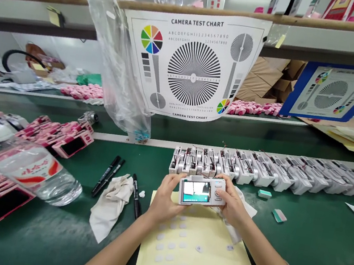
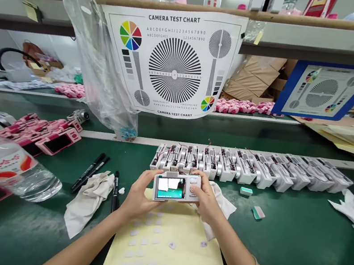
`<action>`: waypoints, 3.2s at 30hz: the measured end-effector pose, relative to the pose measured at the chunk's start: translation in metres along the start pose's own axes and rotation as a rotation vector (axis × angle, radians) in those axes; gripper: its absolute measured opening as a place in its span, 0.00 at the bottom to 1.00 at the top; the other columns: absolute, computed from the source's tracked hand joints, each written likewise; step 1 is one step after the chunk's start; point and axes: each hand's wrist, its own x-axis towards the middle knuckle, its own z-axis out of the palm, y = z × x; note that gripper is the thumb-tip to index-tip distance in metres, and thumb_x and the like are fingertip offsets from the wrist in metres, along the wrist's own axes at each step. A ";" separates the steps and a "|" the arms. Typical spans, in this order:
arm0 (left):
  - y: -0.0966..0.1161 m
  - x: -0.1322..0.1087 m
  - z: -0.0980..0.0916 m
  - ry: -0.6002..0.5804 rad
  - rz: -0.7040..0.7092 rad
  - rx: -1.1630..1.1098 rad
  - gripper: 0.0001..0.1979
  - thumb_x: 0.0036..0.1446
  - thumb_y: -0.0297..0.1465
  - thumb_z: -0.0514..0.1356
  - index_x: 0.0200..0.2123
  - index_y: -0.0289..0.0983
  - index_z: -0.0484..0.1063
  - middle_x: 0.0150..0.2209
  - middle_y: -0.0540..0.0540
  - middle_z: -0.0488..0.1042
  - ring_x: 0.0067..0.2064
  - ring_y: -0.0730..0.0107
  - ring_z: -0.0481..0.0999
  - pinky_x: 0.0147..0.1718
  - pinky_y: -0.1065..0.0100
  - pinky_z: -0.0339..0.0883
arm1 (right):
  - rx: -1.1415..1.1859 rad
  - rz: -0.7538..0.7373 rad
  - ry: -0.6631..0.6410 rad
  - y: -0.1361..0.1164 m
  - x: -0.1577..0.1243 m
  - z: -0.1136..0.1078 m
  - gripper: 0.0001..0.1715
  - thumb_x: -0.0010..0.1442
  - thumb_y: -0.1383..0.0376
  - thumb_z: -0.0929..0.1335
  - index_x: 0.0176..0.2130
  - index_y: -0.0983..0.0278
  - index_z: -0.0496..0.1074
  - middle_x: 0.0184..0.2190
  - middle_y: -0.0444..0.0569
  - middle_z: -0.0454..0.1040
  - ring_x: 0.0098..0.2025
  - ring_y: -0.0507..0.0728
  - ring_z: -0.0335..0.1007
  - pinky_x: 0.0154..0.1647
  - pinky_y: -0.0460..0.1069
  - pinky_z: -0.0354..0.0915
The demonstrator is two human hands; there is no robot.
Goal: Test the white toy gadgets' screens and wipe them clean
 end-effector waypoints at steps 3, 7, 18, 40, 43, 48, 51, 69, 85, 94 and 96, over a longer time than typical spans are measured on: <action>-0.001 0.000 0.000 -0.005 0.004 -0.003 0.30 0.44 0.36 0.64 0.51 0.40 0.60 0.45 0.42 0.66 0.47 0.56 0.68 0.44 0.57 0.65 | 0.002 -0.002 0.002 0.001 0.000 0.000 0.25 0.46 0.61 0.68 0.43 0.56 0.56 0.34 0.43 0.68 0.29 0.53 0.69 0.25 0.47 0.68; -0.001 0.000 0.000 -0.002 0.008 -0.011 0.30 0.45 0.36 0.64 0.51 0.40 0.59 0.45 0.42 0.66 0.47 0.57 0.68 0.44 0.58 0.65 | 0.001 -0.004 0.001 0.000 0.000 0.000 0.25 0.45 0.62 0.68 0.43 0.56 0.57 0.34 0.43 0.68 0.29 0.53 0.69 0.25 0.47 0.68; 0.001 0.001 0.000 0.007 0.011 -0.025 0.29 0.44 0.35 0.65 0.50 0.39 0.60 0.45 0.42 0.66 0.47 0.57 0.68 0.45 0.58 0.65 | -0.003 -0.006 -0.005 -0.002 -0.001 0.001 0.24 0.46 0.62 0.68 0.43 0.56 0.57 0.35 0.42 0.69 0.30 0.53 0.69 0.27 0.49 0.69; 0.004 -0.004 0.003 0.032 0.078 0.035 0.30 0.44 0.33 0.64 0.51 0.38 0.60 0.44 0.42 0.66 0.46 0.60 0.68 0.43 0.62 0.66 | -0.014 -0.011 0.087 0.001 -0.001 0.004 0.26 0.44 0.55 0.70 0.40 0.56 0.56 0.28 0.41 0.69 0.25 0.54 0.70 0.20 0.49 0.70; 0.004 -0.004 0.003 0.030 0.073 0.036 0.29 0.44 0.33 0.64 0.51 0.38 0.60 0.44 0.43 0.66 0.46 0.60 0.68 0.43 0.61 0.66 | -0.013 0.005 0.084 0.000 -0.002 0.005 0.27 0.44 0.55 0.70 0.40 0.56 0.56 0.28 0.41 0.70 0.26 0.55 0.71 0.20 0.49 0.70; 0.004 -0.004 0.003 0.030 0.066 0.038 0.29 0.44 0.32 0.64 0.51 0.38 0.60 0.43 0.43 0.66 0.45 0.60 0.68 0.43 0.61 0.66 | -0.014 0.016 0.078 -0.001 -0.002 0.005 0.25 0.45 0.56 0.70 0.40 0.56 0.56 0.28 0.41 0.71 0.25 0.55 0.71 0.21 0.49 0.70; 0.004 -0.003 0.003 0.029 0.067 0.035 0.30 0.44 0.33 0.65 0.51 0.38 0.60 0.43 0.43 0.66 0.46 0.60 0.68 0.43 0.61 0.66 | -0.018 0.012 0.061 0.001 -0.002 0.004 0.24 0.47 0.56 0.69 0.41 0.55 0.55 0.29 0.41 0.72 0.27 0.55 0.71 0.21 0.50 0.71; 0.004 -0.002 0.002 0.022 0.053 0.028 0.29 0.44 0.34 0.64 0.50 0.38 0.61 0.44 0.42 0.66 0.45 0.59 0.69 0.42 0.61 0.66 | -0.019 0.012 0.058 0.004 0.001 0.002 0.23 0.48 0.56 0.68 0.41 0.55 0.56 0.30 0.41 0.71 0.27 0.54 0.71 0.20 0.49 0.70; 0.007 -0.002 0.001 0.013 0.049 0.023 0.28 0.44 0.34 0.64 0.49 0.37 0.61 0.43 0.42 0.66 0.45 0.60 0.69 0.43 0.62 0.66 | -0.012 0.033 0.055 0.000 -0.001 0.004 0.23 0.48 0.56 0.69 0.42 0.55 0.56 0.30 0.42 0.71 0.28 0.55 0.72 0.20 0.48 0.70; 0.007 -0.002 0.001 0.025 0.051 0.020 0.28 0.43 0.33 0.65 0.48 0.37 0.62 0.42 0.42 0.66 0.45 0.59 0.69 0.42 0.61 0.66 | 0.047 0.035 0.061 0.000 0.000 0.001 0.21 0.49 0.57 0.68 0.42 0.55 0.60 0.32 0.42 0.71 0.29 0.56 0.72 0.21 0.50 0.71; 0.007 -0.003 0.001 0.022 0.048 0.020 0.27 0.43 0.34 0.64 0.48 0.38 0.62 0.43 0.42 0.65 0.45 0.59 0.68 0.42 0.61 0.66 | 0.043 0.036 0.064 0.000 0.000 0.002 0.21 0.49 0.57 0.68 0.42 0.55 0.60 0.32 0.42 0.71 0.30 0.56 0.72 0.21 0.50 0.72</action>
